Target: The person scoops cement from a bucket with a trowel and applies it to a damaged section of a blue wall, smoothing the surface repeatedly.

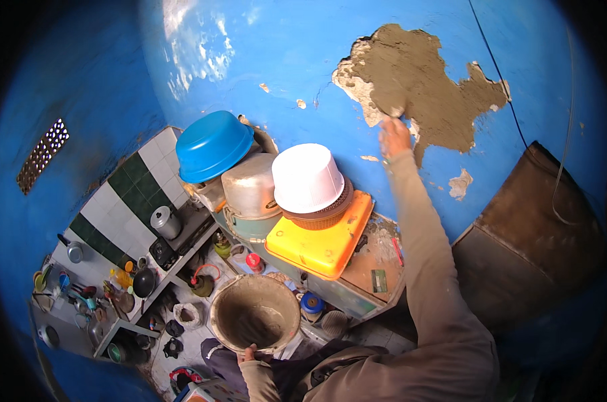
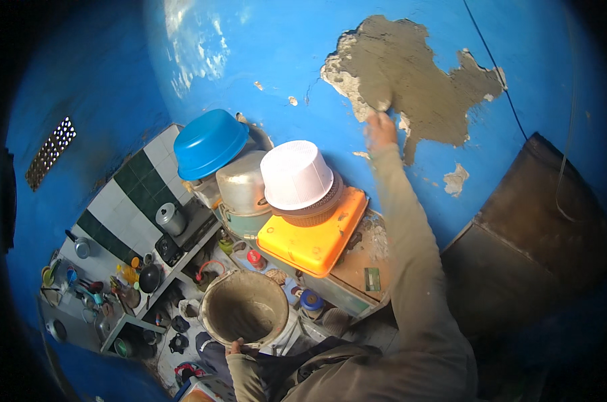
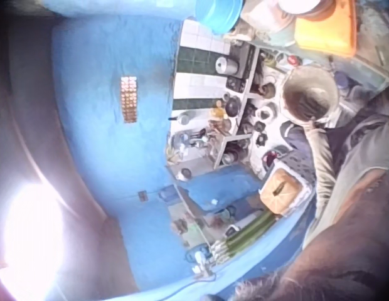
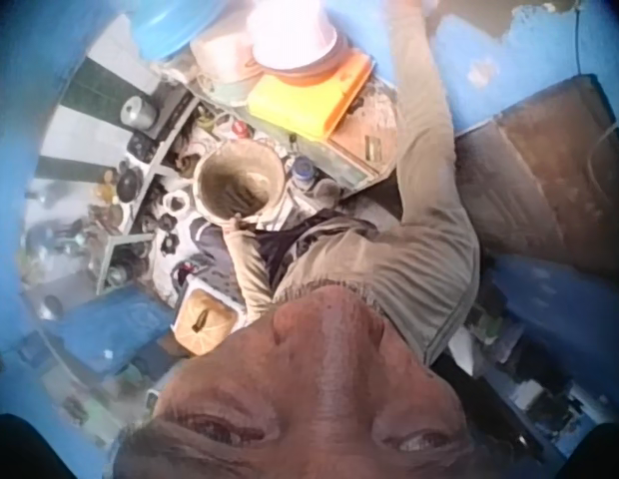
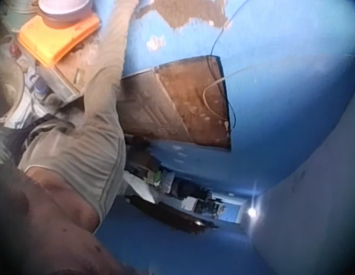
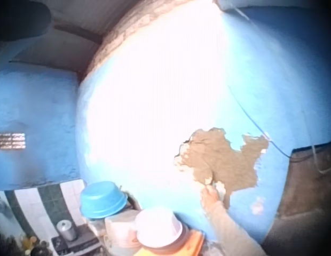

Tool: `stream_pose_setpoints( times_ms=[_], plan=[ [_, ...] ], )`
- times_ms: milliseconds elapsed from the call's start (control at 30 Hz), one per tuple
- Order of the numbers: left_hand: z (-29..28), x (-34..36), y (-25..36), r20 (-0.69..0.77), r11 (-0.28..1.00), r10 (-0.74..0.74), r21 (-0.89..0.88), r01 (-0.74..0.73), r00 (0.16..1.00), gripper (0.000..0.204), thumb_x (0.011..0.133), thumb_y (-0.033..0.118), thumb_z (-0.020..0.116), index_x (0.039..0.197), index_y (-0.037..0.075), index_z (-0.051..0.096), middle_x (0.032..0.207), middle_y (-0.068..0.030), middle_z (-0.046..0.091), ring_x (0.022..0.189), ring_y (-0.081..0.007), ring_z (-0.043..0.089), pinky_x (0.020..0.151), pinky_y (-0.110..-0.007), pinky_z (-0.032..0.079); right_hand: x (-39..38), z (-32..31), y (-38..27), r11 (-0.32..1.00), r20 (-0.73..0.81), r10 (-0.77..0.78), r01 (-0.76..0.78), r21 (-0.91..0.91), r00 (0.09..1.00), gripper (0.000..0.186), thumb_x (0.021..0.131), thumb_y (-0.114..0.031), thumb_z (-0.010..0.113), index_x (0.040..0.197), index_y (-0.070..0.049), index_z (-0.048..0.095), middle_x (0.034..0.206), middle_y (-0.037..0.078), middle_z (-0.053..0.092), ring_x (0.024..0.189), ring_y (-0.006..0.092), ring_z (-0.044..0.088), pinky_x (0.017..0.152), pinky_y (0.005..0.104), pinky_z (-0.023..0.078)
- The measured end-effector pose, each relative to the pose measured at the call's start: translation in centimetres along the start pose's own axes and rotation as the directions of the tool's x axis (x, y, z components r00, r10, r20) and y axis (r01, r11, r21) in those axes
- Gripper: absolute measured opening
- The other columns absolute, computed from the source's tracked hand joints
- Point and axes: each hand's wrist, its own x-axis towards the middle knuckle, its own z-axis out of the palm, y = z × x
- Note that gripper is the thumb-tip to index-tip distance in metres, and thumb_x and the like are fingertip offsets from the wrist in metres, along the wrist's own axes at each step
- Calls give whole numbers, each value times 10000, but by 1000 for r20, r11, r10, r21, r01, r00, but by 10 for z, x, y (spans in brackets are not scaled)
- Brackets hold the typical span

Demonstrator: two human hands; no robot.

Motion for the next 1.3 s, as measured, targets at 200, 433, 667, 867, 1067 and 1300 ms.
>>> stream_pose_setpoints(
  times_ms=[200,433,667,867,1067,1300],
  plan=[
    [-8,-3,-3,-44,1000,-16,23,17,999,337,761,195,641,1030,54,495,840,-94,578,619,-242,588,494,-397,547,37,12,15,1000,-38,-6,5,-18,999,343,870,-367,490,821,-29,525,519,40,454,331,119,364,304,283,287],
    [-5,-4,-6,-78,1000,25,15,-24,997,250,794,205,600,979,57,520,770,-90,579,554,-220,562,490,-377,526,2,-46,-20,994,-28,102,-100,47,994,378,858,-394,516,856,-16,521,530,39,452,320,115,355,290,274,277],
    [-3,-7,0,-35,995,14,96,-10,999,228,818,236,587,914,35,541,614,-87,555,481,-212,542,449,-334,487,-29,-94,-7,996,-16,46,-44,81,999,384,866,-401,503,874,-16,512,525,30,446,315,102,353,284,250,278],
    [25,-18,15,-79,992,24,124,-14,997,231,779,206,592,891,10,545,666,-102,535,537,-235,544,532,-394,521,-29,-40,12,1000,-74,11,-10,4,997,355,856,-408,514,829,-54,523,521,21,444,342,104,378,296,250,270],
    [20,-15,13,26,995,14,101,-17,1000,223,783,225,615,891,49,532,630,-59,528,512,-192,535,464,-336,503,29,-16,-2,984,-24,-105,101,-146,994,346,840,-399,538,805,-54,546,505,10,447,354,91,370,314,263,286],
    [18,-23,17,-26,1000,16,-22,-17,1000,275,772,125,587,1024,43,518,867,-74,576,714,-207,588,576,-394,542,-17,-86,24,975,-93,-6,27,221,996,320,889,-380,470,813,-82,560,527,-9,445,398,66,393,330,229,301]
  ],
)
